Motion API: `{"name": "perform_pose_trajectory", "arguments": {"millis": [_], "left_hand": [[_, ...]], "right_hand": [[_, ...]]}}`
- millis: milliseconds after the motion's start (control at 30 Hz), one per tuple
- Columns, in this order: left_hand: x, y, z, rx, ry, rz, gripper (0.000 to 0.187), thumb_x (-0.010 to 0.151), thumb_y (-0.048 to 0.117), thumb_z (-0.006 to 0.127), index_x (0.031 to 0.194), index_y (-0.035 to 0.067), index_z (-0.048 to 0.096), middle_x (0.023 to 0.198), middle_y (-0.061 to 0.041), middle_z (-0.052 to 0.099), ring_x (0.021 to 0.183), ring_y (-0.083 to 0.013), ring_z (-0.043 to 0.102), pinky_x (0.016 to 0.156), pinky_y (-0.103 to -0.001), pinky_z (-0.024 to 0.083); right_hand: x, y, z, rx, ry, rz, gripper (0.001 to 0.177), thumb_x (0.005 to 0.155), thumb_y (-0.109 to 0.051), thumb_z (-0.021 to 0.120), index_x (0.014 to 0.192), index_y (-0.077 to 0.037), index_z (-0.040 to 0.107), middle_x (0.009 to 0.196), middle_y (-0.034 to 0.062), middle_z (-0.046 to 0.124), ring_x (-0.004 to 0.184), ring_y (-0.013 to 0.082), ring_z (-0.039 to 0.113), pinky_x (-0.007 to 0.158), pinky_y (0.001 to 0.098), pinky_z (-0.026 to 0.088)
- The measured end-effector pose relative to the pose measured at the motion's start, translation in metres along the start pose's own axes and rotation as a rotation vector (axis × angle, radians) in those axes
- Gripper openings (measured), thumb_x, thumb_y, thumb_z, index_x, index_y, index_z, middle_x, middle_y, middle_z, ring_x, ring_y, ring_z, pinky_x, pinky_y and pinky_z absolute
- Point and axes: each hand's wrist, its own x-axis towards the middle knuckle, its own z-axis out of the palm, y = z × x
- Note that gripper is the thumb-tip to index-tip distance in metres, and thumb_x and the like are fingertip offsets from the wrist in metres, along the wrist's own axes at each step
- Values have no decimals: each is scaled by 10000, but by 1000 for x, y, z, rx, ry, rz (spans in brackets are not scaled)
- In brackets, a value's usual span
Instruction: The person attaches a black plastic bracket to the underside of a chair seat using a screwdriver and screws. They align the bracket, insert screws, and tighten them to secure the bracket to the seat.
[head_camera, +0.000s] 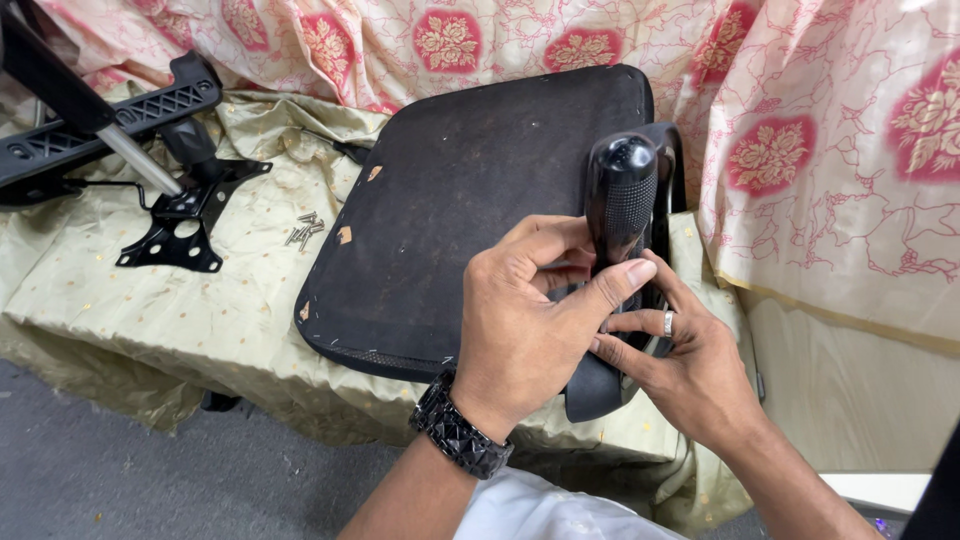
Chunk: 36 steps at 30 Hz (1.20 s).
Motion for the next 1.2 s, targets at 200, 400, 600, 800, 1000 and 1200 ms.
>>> {"name": "perform_pose_trajectory", "arguments": {"millis": [200,400,600,800,1000,1200], "left_hand": [[9,0,-16,-107,-139,94,529,954,63,728,1455,58,557,1171,-124,772,1074,-178,770,949,-325,656],[14,-4,-29,3,-212,292,745,1016,35,643,1620,240,257,1336,-96,705,1119,-205,777,1023,-342,675],[20,-3,-34,-18,-220,291,829,970,109,768,1632,267,294,1159,-46,765,1020,-174,800,893,-297,647],[25,-3,-40,65,-116,413,782,858,50,803,1490,197,366,1145,-148,733,932,-223,797,739,-296,650],[35,-11,-41,-40,-210,223,915,938,66,705,1615,215,108,1271,-100,699,1027,-202,781,866,-313,636],[32,-7,-40,-9,-183,435,775,974,64,702,1581,226,249,1550,-169,527,1213,-236,732,915,-319,652]], "right_hand": [[-4,5,7,23,55,-36,235,742,-221,842,957,-127,845,1648,66,406,1441,233,485,1083,391,451],[-10,12,16,-12,111,-12,279,753,-163,829,1028,-118,825,1644,86,399,1515,244,365,1142,408,368],[-18,5,27,-5,194,58,314,758,-162,818,1071,-145,817,1612,41,492,1430,206,505,1102,372,433],[-21,-3,39,151,262,78,278,773,-172,815,1046,-121,823,1641,55,443,1428,209,508,1048,362,495],[-20,-7,36,39,262,149,274,747,-179,837,1016,-126,845,1620,67,439,1450,216,461,1058,380,471],[-19,-6,33,31,231,80,279,763,-152,828,1038,-107,838,1640,84,412,1492,236,388,1082,400,434]]}}
